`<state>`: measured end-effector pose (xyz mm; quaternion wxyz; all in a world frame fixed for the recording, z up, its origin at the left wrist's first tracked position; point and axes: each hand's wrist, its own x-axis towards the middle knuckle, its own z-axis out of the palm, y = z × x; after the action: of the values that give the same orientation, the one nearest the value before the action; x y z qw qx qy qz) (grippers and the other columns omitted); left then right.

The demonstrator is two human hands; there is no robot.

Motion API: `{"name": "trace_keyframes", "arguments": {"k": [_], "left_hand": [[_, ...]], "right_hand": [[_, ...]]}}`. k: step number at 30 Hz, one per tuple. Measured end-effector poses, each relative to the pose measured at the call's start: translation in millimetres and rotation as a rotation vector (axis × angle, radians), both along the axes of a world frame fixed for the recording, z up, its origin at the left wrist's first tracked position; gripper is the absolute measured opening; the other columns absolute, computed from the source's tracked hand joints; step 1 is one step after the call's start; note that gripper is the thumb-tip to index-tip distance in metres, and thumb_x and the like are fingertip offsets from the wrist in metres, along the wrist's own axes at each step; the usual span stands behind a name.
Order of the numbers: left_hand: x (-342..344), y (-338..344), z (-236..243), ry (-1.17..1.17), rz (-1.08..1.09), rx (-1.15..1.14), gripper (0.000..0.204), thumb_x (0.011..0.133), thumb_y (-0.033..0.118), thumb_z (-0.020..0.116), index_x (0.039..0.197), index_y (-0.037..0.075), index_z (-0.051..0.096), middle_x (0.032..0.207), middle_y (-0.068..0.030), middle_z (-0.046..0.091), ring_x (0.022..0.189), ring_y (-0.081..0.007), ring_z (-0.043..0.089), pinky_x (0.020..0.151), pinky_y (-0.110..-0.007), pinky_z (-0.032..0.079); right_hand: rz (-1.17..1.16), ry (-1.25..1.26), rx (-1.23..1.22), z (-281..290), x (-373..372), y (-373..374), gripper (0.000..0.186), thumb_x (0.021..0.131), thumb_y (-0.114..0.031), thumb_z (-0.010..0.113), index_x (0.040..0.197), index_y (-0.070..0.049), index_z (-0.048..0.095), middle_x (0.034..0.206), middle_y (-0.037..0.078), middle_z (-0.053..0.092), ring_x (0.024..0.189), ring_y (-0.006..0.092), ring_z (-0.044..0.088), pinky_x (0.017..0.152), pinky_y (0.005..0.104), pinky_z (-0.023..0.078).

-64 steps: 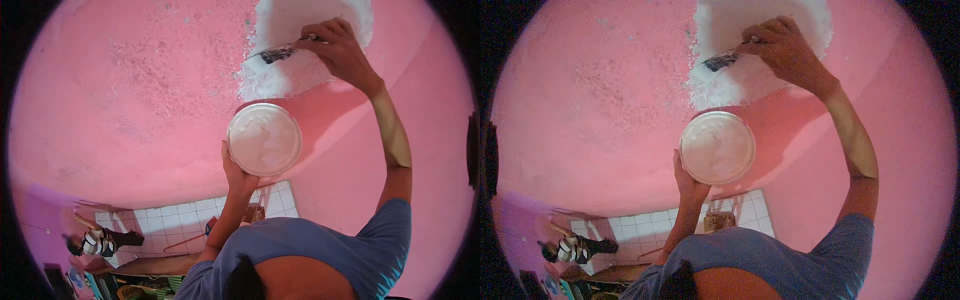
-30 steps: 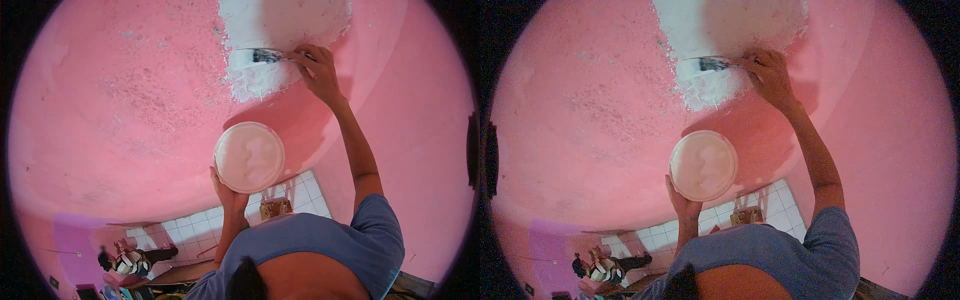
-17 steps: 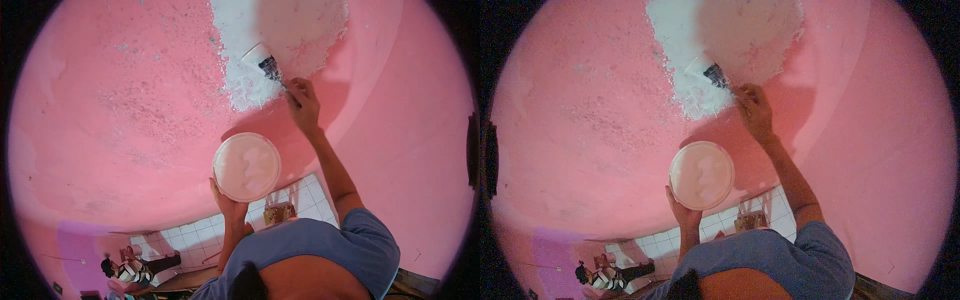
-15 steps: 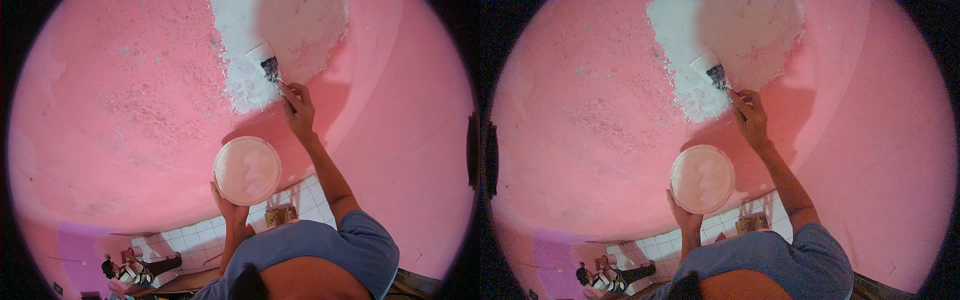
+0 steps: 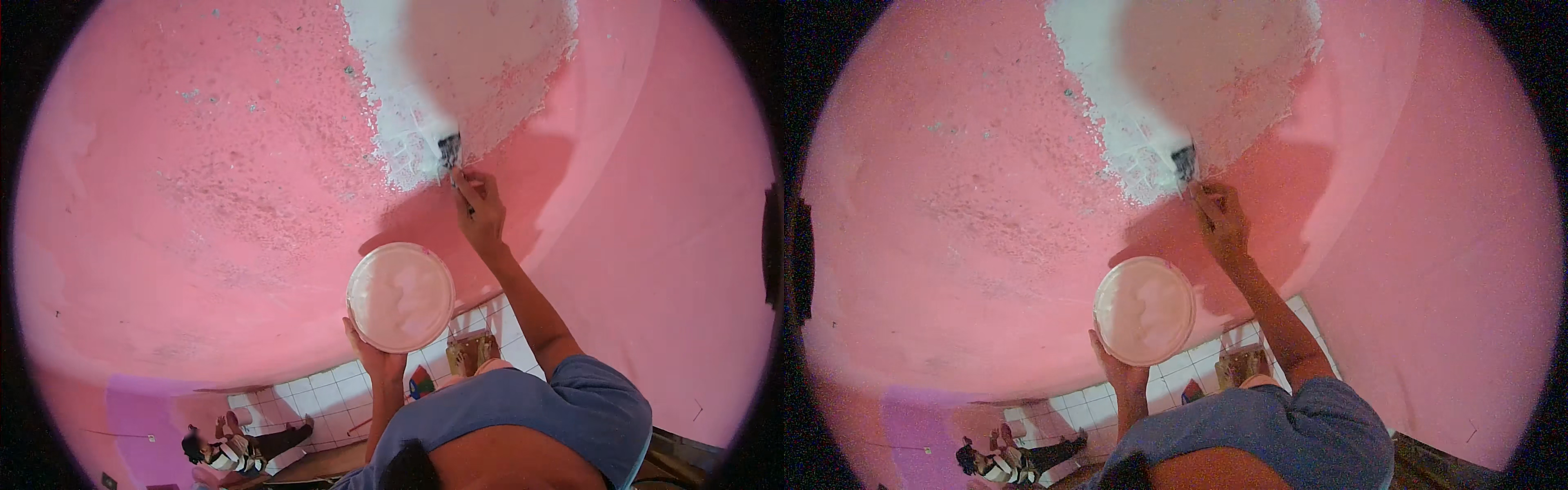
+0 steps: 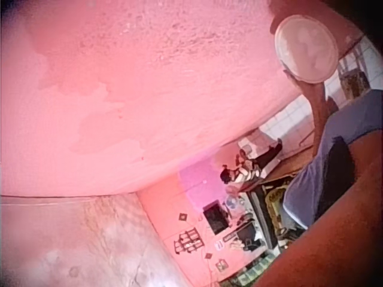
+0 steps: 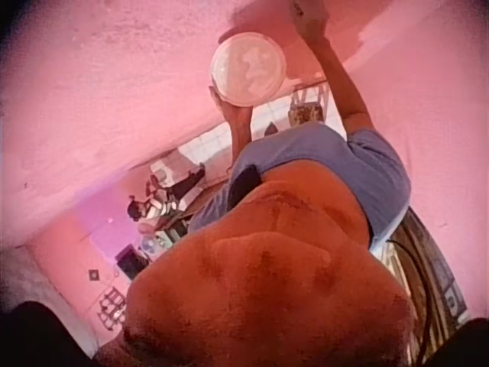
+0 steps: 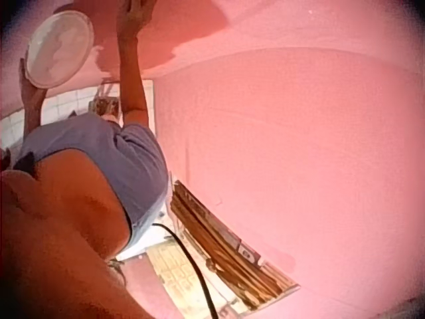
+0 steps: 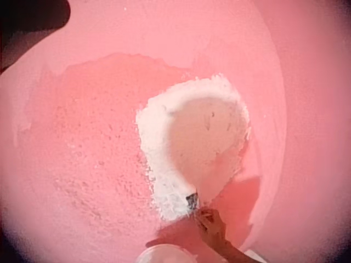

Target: The person applies a white substance from a container to a pink wall using a putty knife, smoothing it over a patch on the wall.

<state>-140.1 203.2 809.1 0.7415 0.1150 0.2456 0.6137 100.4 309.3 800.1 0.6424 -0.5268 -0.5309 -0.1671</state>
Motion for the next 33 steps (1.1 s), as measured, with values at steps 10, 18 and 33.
{"name": "trace_keyframes", "arguments": {"k": [10,18,33], "left_hand": [[-6.8,2.5,-7.6,-0.014,0.006,-0.023,0.052,0.099,0.048,0.028,0.139,0.017,0.037,0.142,-0.0084,0.040,0.129,-0.0288,0.038,0.105,-0.051,0.032],[-15.2,-3.4,-8.8,-0.065,-0.011,-0.020,0.053,0.098,0.048,0.030,0.138,0.016,0.038,0.143,-0.0084,0.039,0.130,-0.0285,0.037,0.107,-0.050,0.031],[-21.6,-2.5,-11.2,-0.100,-0.002,-0.060,0.051,0.099,0.046,0.027,0.139,0.015,0.037,0.143,-0.0092,0.038,0.131,-0.0290,0.036,0.108,-0.049,0.029]], "right_hand": [[0.018,0.064,-0.057,21.3,-10.2,-21.9,0.042,0.079,-0.001,0.067,0.118,-0.014,0.063,0.100,0.008,0.057,0.072,0.0202,0.062,0.056,0.0304,0.052],[0.035,-0.015,-0.028,43.1,-20.8,-5.6,0.041,0.079,-0.001,0.068,0.117,-0.013,0.064,0.097,0.007,0.057,0.065,0.0149,0.060,0.053,0.0267,0.048],[0.071,-0.010,0.024,42.6,-32.9,-13.7,0.039,0.078,0.002,0.066,0.115,-0.010,0.064,0.098,0.007,0.057,0.069,0.0137,0.061,0.056,0.0264,0.049]]}}
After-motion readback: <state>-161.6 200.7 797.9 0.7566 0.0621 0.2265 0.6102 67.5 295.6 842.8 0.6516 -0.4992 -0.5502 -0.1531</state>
